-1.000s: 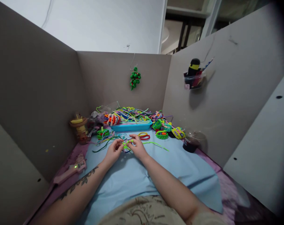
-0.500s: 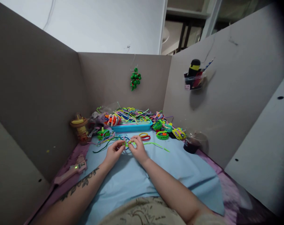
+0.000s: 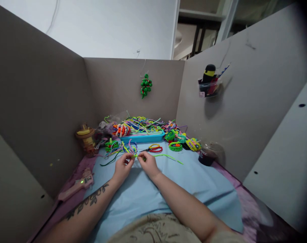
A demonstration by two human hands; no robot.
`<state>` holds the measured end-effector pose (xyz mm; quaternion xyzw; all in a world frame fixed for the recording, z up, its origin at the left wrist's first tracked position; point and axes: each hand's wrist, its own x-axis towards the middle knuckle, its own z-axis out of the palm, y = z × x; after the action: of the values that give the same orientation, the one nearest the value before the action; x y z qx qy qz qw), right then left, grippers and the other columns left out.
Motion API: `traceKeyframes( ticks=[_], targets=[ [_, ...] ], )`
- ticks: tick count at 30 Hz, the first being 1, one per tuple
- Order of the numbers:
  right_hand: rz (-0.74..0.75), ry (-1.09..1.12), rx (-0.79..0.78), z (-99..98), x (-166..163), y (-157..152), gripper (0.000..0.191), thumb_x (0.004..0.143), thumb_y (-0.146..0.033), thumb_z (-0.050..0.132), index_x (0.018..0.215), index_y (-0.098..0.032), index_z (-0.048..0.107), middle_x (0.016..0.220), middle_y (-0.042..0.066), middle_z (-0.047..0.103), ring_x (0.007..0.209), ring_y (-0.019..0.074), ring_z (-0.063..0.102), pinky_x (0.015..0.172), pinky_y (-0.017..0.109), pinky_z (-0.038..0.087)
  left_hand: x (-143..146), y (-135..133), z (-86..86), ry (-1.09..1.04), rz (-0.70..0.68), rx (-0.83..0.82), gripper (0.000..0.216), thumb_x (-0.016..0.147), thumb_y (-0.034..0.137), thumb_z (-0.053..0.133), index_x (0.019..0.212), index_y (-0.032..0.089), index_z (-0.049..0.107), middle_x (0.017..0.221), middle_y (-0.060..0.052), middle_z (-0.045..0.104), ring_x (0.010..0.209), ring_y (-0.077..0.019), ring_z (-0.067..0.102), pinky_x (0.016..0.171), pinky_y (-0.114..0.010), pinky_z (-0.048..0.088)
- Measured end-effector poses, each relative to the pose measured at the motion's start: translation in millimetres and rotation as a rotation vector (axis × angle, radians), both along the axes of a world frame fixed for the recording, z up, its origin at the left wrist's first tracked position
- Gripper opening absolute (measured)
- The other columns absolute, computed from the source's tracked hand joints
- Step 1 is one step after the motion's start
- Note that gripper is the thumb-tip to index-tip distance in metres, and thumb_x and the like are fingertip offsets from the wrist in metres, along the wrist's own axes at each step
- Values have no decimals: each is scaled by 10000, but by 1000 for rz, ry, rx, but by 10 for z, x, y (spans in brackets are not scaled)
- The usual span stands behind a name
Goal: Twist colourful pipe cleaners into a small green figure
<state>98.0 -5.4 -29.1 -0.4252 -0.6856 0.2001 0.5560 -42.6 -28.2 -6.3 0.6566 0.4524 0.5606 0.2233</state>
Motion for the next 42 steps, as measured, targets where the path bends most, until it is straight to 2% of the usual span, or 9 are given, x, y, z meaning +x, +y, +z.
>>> traceKeyframes(
  ticks=[4, 7, 14, 20, 29, 33, 38, 42],
  targets=[
    [2, -56, -7, -39, 5, 43, 168, 773, -229, 475, 777, -197, 640, 718, 9, 658, 659, 149, 591, 627, 242, 437, -12, 43, -56, 42, -22, -3, 143, 720, 294, 574, 809, 184, 598, 787, -26, 614, 711, -141, 566, 586, -223, 429],
    [-17, -98, 35, -32, 9, 35, 182, 776, -208, 460, 782, -198, 642, 735, 15, 657, 681, 151, 588, 644, 242, 434, -20, 85, -91, 21, -18, -38, 162, 691, 299, 610, 789, 178, 566, 731, -4, 586, 638, -120, 541, 551, -212, 405],
    [-44, -120, 70, 1, 8, -20, 163, 783, -208, 476, 829, -193, 632, 746, 17, 660, 668, 143, 588, 641, 226, 426, 28, 96, -54, -282, -33, -215, 273, 618, 348, 678, 740, 170, 510, 608, 47, 528, 495, -80, 482, 447, -181, 353],
    [4, -154, 114, 14, 0, -66, 166, 802, -222, 477, 804, -205, 642, 738, 15, 661, 685, 140, 589, 661, 223, 418, 74, 73, -58, -397, -19, -267, 313, 605, 360, 690, 777, 171, 509, 573, 64, 516, 447, -65, 452, 373, -156, 306],
    [121, -99, 65, 26, 15, -57, 171, 806, -215, 468, 775, -198, 636, 694, 7, 640, 678, 139, 580, 647, 228, 422, 55, 87, -30, -296, -2, -196, 257, 619, 301, 681, 756, 156, 518, 626, 36, 548, 499, -73, 485, 450, -169, 361],
    [93, -96, 13, 26, 11, -41, 141, 786, -212, 495, 838, -197, 625, 725, 6, 639, 655, 139, 569, 621, 232, 419, 39, 120, -47, -288, -13, -149, 243, 630, 294, 670, 760, 155, 519, 651, 30, 547, 572, -91, 515, 534, -191, 395],
    [79, -185, 136, 60, 38, -54, 148, 782, -158, 494, 853, -196, 617, 822, 31, 632, 770, 160, 554, 703, 260, 414, 11, 132, -55, -259, -26, -106, 238, 660, 302, 643, 805, 162, 514, 675, 28, 546, 609, -100, 520, 571, -203, 396],
    [57, -217, 232, 75, 99, -34, 147, 797, -151, 485, 804, -204, 622, 782, 34, 610, 796, 174, 525, 752, 291, 397, 15, 119, -33, -146, -101, -140, 204, 685, 292, 621, 787, 159, 505, 631, 41, 511, 552, -84, 478, 523, -193, 360]
  ],
)
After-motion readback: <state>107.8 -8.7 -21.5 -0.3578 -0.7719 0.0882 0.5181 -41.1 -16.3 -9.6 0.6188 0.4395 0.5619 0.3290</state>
